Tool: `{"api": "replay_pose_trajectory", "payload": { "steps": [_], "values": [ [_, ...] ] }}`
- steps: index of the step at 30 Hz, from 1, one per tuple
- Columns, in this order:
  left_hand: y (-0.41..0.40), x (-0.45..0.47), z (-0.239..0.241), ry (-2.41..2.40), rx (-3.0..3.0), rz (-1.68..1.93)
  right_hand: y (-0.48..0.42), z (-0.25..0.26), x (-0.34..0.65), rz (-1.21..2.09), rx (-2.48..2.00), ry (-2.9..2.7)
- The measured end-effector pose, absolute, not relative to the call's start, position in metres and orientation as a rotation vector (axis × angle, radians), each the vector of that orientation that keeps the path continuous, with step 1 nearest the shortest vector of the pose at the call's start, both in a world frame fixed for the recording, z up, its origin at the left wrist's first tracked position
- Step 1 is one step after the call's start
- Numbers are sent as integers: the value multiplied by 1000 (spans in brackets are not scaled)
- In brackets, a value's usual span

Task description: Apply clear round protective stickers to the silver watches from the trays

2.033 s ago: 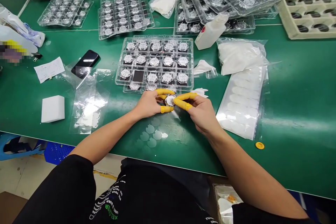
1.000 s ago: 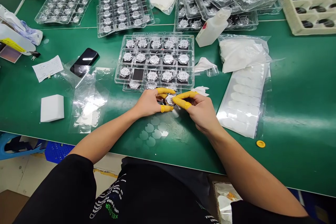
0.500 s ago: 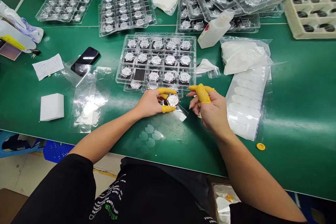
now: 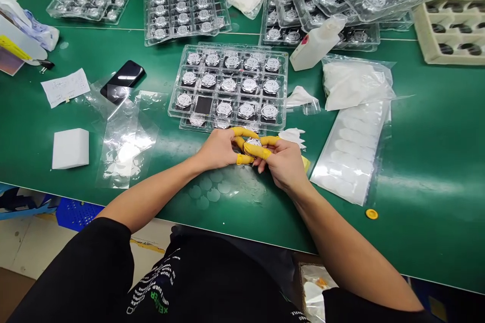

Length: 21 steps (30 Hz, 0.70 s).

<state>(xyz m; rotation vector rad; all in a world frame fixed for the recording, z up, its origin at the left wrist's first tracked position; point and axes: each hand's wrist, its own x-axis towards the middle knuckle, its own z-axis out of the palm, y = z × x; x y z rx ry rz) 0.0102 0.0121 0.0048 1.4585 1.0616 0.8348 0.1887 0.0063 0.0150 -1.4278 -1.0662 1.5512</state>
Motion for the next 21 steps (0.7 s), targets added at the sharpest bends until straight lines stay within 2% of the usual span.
{"api": "replay_pose_trajectory", "payload": {
  "steps": [8, 15, 21],
  "values": [
    [13, 12, 6, 1076, 1418, 791, 6, 10, 191, 1488, -1459, -1060],
    [11, 11, 6, 1012, 1389, 800, 7, 18, 205, 1585, -1411, -1144],
    [11, 16, -4, 955, 1336, 874, 28, 38, 198, 1068, -1339, -1269]
  ]
}}
